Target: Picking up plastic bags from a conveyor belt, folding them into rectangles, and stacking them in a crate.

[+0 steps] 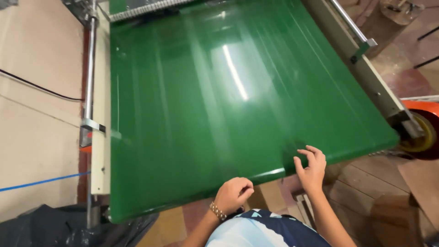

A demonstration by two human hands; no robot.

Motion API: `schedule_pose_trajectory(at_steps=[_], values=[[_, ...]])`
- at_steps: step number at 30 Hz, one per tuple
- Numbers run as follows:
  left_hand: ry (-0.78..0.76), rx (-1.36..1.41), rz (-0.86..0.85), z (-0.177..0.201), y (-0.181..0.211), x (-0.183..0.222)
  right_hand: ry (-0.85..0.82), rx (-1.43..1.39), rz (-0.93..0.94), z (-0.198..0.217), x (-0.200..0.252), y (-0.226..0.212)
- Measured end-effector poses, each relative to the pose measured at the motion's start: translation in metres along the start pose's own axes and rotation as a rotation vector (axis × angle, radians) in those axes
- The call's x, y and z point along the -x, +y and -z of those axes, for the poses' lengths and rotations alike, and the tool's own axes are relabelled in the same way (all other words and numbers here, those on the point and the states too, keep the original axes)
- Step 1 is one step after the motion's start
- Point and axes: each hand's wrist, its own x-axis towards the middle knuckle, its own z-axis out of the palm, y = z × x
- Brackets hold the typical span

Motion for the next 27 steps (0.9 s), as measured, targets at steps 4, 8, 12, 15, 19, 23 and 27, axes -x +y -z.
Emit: schedule_pose_trajectory(at_steps=[4, 8, 12, 15, 19, 23, 27], values=[[0.059, 0.058, 0.099, 0.017, -0.012, 0.018, 0.001, 0.040, 0.056, -0.016, -0.016, -0.009], [0.124, 0.062, 0.039, 0.021, -0.018, 0.018, -0.009, 0.101, 0.067, -0.017, -0.036, -0.009], [0.130, 0.020, -0.101, 0.019, -0.027, 0.004, -0.010, 0.151, 0.035, -0.018, -0.054, 0.006], [0.097, -0.027, -0.144, 0.019, -0.025, -0.010, -0.056, 0.170, -0.011, -0.012, -0.062, 0.015], [0.032, -0.165, -0.113, 0.005, -0.038, -0.033, -0.117, 0.229, -0.103, -0.008, -0.070, 0.031], [0.165, -0.425, -0.254, -0.019, -0.044, -0.058, -0.089, 0.266, -0.118, 0.003, -0.069, 0.058], [0.227, -0.551, -0.310, -0.030, -0.016, -0.087, -0.049, 0.271, -0.119, 0.017, -0.081, 0.071]])
